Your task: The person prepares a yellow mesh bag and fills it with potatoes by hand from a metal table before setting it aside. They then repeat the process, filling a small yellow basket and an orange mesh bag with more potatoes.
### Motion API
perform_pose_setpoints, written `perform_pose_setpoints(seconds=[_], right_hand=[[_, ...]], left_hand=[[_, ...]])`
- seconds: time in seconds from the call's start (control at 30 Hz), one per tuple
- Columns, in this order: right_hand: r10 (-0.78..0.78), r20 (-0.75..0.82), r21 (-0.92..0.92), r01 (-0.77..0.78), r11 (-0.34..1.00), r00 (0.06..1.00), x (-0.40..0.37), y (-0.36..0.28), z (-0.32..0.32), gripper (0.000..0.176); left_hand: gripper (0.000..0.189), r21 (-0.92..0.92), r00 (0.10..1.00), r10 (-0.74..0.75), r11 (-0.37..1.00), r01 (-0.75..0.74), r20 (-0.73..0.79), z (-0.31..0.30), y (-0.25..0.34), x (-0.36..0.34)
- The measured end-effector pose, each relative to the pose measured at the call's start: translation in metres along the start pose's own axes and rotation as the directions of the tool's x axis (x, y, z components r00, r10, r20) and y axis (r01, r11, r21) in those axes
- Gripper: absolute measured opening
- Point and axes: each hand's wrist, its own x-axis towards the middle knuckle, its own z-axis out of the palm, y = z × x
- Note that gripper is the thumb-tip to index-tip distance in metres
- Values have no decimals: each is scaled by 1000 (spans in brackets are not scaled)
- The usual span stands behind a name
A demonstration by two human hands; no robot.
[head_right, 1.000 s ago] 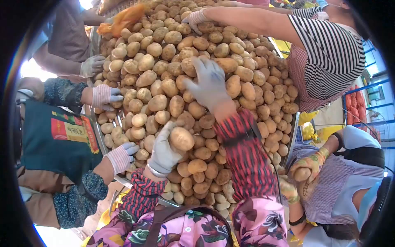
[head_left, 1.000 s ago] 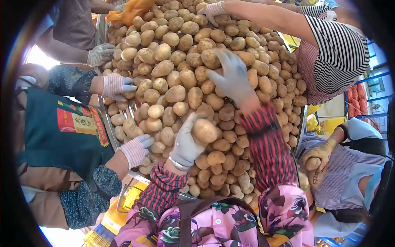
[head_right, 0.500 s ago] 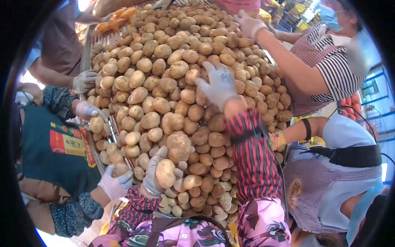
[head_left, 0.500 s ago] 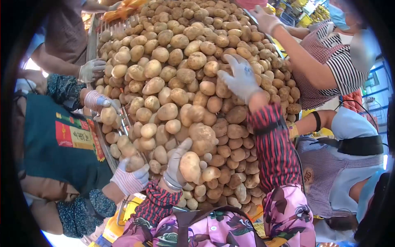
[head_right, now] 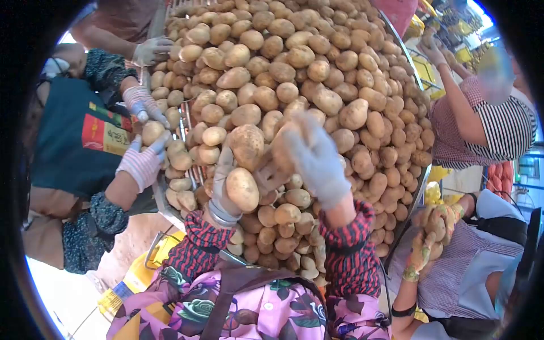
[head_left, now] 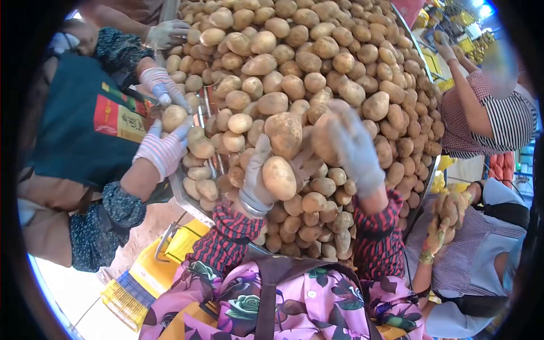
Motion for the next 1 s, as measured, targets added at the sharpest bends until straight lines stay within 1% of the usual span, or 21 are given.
perform_pose_setpoints(seconds=[0.03,0.13,0.23,0.27,0.3,0.33,0.37,0.4,0.43,0.53,0.57,0.6,0.63,0.67,0.7,0.77,0.8,0.87,0.93,0.97,1.0], right_hand=[[-195,56,-333,202,921,979,-4,19,1,38],[-342,328,-488,468,737,881,6,-6,2,37],[-167,-6,-433,148,889,986,67,-14,-12,39],[-490,36,-711,367,600,871,107,-9,-24,45],[-618,88,-834,396,383,782,149,0,-29,50],[-562,67,-906,286,311,825,185,9,-29,59],[-274,21,-951,104,290,961,217,5,-23,64],[-256,-32,-998,-17,63,966,227,11,-20,67],[-153,-108,-987,-87,137,982,217,-16,-4,65],[-253,-25,-964,43,261,967,220,-10,-23,53],[-328,6,-937,119,328,945,214,-7,-31,51],[-339,20,-906,160,393,941,201,-14,-32,52],[-347,34,-869,198,453,937,184,-17,-32,52],[-556,42,-827,341,447,830,183,14,-37,52],[-522,50,-770,366,523,852,166,18,-34,55],[-657,108,-730,508,457,746,129,34,-18,48],[-687,115,-665,569,483,718,112,45,-17,42],[-346,-30,-465,293,835,938,71,42,-13,42],[-123,-11,-32,123,992,992,36,35,-11,57],[-62,-31,-68,60,996,998,6,35,-5,57],[-33,61,340,10,940,998,-13,37,3,60]], left_hand=[[66,143,997,81,986,-82,17,-5,0,-9],[63,419,946,255,851,-318,200,-2,16,-7],[63,442,978,194,872,-208,79,-12,26,-32],[63,492,972,231,843,-219,38,-13,47,-31],[63,571,956,294,786,-237,-9,-15,73,-30],[64,661,929,367,711,-241,-55,-17,109,-29],[64,751,903,418,625,-211,-94,-16,143,-29],[65,838,886,442,529,-132,-139,-14,172,-30],[66,915,878,444,404,-15,-181,-8,192,-29],[69,950,865,392,111,292,-312,-8,216,-32],[71,938,862,371,120,325,-346,-10,217,-33],[73,906,877,333,363,219,-346,-11,212,-36],[71,425,902,345,879,-214,-260,-136,236,-10],[70,941,892,441,333,-59,-100,-116,239,-15],[69,908,920,388,-405,109,63,-71,239,-26],[70,922,918,268,334,197,-293,81,198,-82],[70,875,909,177,388,289,-378,53,159,-93],[46,438,989,25,898,43,-149,-14,79,-108],[36,-291,985,173,943,-164,5,-64,12,-124],[36,-338,990,136,930,-140,-36,-67,-8,-146],[38,-315,993,98,942,-113,-63,-67,-15,-162]])
